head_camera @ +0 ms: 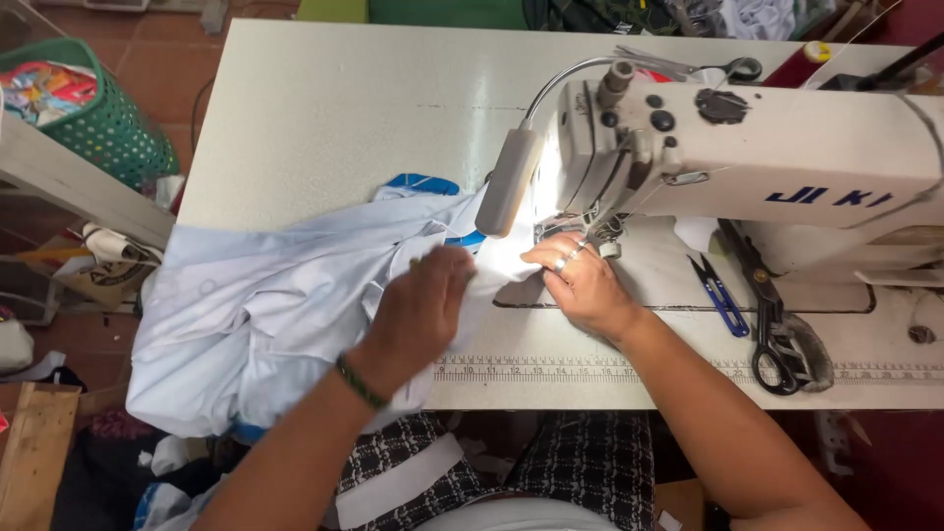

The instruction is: Trimming and inspecting a white and blue sports jersey at a sewing workstation using scissors.

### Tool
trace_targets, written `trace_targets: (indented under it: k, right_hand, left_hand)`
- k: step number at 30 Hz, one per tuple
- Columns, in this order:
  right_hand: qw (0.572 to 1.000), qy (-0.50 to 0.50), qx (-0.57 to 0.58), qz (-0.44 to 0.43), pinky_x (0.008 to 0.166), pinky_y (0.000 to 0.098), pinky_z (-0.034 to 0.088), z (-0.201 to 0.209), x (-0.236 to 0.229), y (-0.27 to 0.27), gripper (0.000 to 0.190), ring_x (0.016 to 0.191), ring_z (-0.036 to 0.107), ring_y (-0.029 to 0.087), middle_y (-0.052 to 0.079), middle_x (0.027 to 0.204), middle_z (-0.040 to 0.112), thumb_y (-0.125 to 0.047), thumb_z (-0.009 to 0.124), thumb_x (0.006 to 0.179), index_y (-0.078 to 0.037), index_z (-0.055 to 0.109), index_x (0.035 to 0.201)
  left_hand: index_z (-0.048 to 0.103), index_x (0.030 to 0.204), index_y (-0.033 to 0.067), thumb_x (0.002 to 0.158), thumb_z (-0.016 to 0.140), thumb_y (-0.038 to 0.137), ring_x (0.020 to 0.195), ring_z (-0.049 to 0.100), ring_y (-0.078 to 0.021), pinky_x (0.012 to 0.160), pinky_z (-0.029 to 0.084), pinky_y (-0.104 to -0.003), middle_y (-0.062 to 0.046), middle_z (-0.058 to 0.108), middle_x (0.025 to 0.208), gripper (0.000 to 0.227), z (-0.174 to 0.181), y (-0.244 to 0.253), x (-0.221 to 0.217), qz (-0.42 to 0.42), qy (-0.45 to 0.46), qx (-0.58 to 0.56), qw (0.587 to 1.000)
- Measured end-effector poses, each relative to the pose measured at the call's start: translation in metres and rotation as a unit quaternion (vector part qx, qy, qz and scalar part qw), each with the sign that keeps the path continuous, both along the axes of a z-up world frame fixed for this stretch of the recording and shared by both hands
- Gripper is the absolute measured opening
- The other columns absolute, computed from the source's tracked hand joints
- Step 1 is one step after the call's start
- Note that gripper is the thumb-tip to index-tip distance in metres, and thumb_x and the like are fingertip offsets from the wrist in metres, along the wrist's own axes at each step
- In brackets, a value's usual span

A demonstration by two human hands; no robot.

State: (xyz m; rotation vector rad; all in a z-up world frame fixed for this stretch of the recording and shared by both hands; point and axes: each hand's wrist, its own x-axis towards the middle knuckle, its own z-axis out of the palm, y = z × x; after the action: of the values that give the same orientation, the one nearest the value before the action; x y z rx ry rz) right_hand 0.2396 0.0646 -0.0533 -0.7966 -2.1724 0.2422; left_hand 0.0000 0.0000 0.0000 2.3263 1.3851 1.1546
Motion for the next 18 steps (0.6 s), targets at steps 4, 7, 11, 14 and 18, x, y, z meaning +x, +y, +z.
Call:
trace_targets:
  k: [4,7,11,14,18]
  right_hand:
    - [0.999,0.015,-0.030,0.008,0.086,0.0488,0.046,0.001,0.011,0.007,0.031,0.096,0.060,0.039,0.015,0.096,0.065,-0.002,0.055,0.081,-0.008,0.067,0.109]
    - [0.992,-0.019,-0.123,0.001,0.088,0.0414,0.044,-0.001,0.012,0.007,0.037,0.096,0.060,0.031,0.012,0.101,0.064,-0.008,0.049,0.089,-0.013,0.059,0.125]
    - [0.981,-0.015,-0.189,0.028,0.084,0.0442,0.048,0.010,0.010,0.018,0.033,0.091,0.062,0.036,0.018,0.097,0.064,-0.010,0.049,0.092,-0.005,0.059,0.123]
    - [0.972,0.022,-0.232,0.029,0.081,0.0407,0.050,0.004,0.010,0.019,0.020,0.087,0.065,0.032,0.014,0.090,0.067,-0.011,0.053,0.091,-0.006,0.066,0.106]
    - [0.980,0.019,-0.194,0.047,0.083,0.0392,0.050,0.005,0.014,0.023,0.011,0.089,0.064,0.027,0.008,0.094,0.068,-0.014,0.061,0.087,-0.012,0.070,0.093]
  left_hand:
    - [0.057,0.098,0.0047,0.077,0.076,0.036,0.072,0.068,-0.0357,0.064,0.055,-0.045,-0.016,0.065,0.077,0.043,0.053,0.023,0.007,-0.030,-0.003,0.003,1.000]
    - [0.058,0.093,0.0111,0.073,0.075,0.040,0.059,0.067,-0.0283,0.053,0.055,-0.040,-0.008,0.061,0.064,0.039,0.046,0.032,0.003,0.050,0.292,-0.025,0.955]
    - [0.059,0.074,0.0115,0.078,0.070,0.022,0.062,0.062,-0.0262,0.064,0.051,-0.035,-0.003,0.055,0.065,0.015,0.003,0.062,0.001,0.021,0.193,0.092,0.977]
    - [0.060,0.083,0.0047,0.080,0.067,0.011,0.074,0.061,-0.0345,0.075,0.050,-0.042,-0.011,0.055,0.076,0.010,-0.018,0.064,0.008,-0.049,-0.003,0.067,0.997]
    - [0.061,0.086,0.0035,0.083,0.061,0.015,0.066,0.061,-0.0326,0.066,0.050,-0.041,-0.013,0.056,0.072,0.012,-0.057,0.058,0.012,-0.097,-0.101,-0.085,0.987]
